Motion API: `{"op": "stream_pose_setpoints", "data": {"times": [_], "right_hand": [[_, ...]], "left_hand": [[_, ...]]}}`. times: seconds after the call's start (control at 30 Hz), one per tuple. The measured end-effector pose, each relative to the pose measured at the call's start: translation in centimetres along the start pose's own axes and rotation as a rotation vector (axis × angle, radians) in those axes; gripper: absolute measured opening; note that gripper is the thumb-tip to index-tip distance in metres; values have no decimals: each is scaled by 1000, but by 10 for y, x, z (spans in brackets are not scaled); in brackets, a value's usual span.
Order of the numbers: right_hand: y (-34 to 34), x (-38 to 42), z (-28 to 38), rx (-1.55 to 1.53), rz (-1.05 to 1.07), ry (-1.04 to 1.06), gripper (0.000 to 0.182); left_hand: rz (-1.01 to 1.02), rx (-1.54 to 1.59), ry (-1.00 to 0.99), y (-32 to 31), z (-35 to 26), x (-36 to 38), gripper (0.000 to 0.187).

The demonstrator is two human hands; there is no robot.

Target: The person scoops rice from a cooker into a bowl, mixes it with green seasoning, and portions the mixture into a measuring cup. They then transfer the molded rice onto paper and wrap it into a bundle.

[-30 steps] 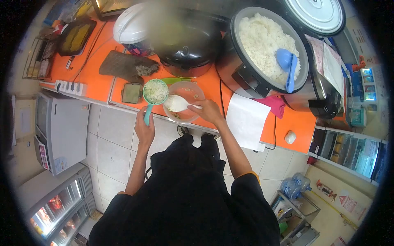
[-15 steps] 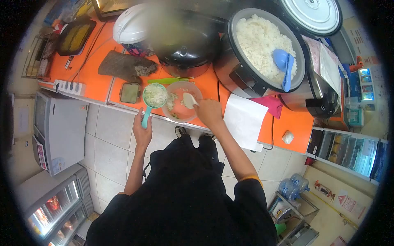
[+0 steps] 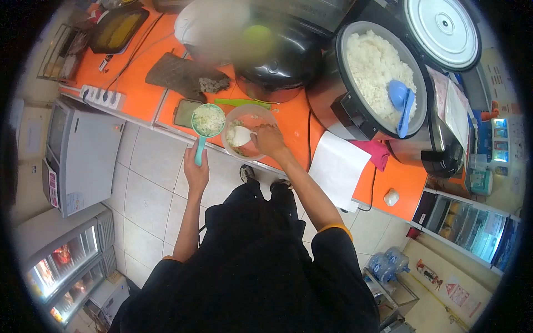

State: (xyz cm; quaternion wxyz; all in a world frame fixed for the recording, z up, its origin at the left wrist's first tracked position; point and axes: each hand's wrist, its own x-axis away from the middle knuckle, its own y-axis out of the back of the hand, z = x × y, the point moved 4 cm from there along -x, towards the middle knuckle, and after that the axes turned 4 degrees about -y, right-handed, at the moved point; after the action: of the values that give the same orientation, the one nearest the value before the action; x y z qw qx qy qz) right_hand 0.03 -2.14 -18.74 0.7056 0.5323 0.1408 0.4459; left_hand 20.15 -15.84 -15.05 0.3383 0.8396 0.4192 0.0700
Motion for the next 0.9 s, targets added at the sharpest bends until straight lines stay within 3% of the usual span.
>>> {"op": "stream_pose_setpoints", "data": {"times": [0.17,0.4,0.5,0.6,0.67,0.7,0.77,0.9], "right_hand": [[14,4,7,-51,-210,198,31],[39,15,-1,-213,-142,194,29],[57,27,-12,-458,-131,179,29],[108,50,7,-269,-187,79,27],[130,65,22,-34,-398,67,23],[128,68,28,-31,-401,59,23],[119,72,48,324,-418,-1,27],[81,89,75,575,-463,42,39]], "left_hand": [[-68,-31,-23,10,7,2,35],[-60,-60,19,26,4,2,35],[-28,-85,8,30,0,2,36],[42,-101,-27,25,-9,3,37],[114,-114,-80,17,-15,4,37],[119,-109,-85,13,-20,4,37],[216,-107,-86,1,-30,4,37],[228,-42,-127,-16,-46,2,36]]}}
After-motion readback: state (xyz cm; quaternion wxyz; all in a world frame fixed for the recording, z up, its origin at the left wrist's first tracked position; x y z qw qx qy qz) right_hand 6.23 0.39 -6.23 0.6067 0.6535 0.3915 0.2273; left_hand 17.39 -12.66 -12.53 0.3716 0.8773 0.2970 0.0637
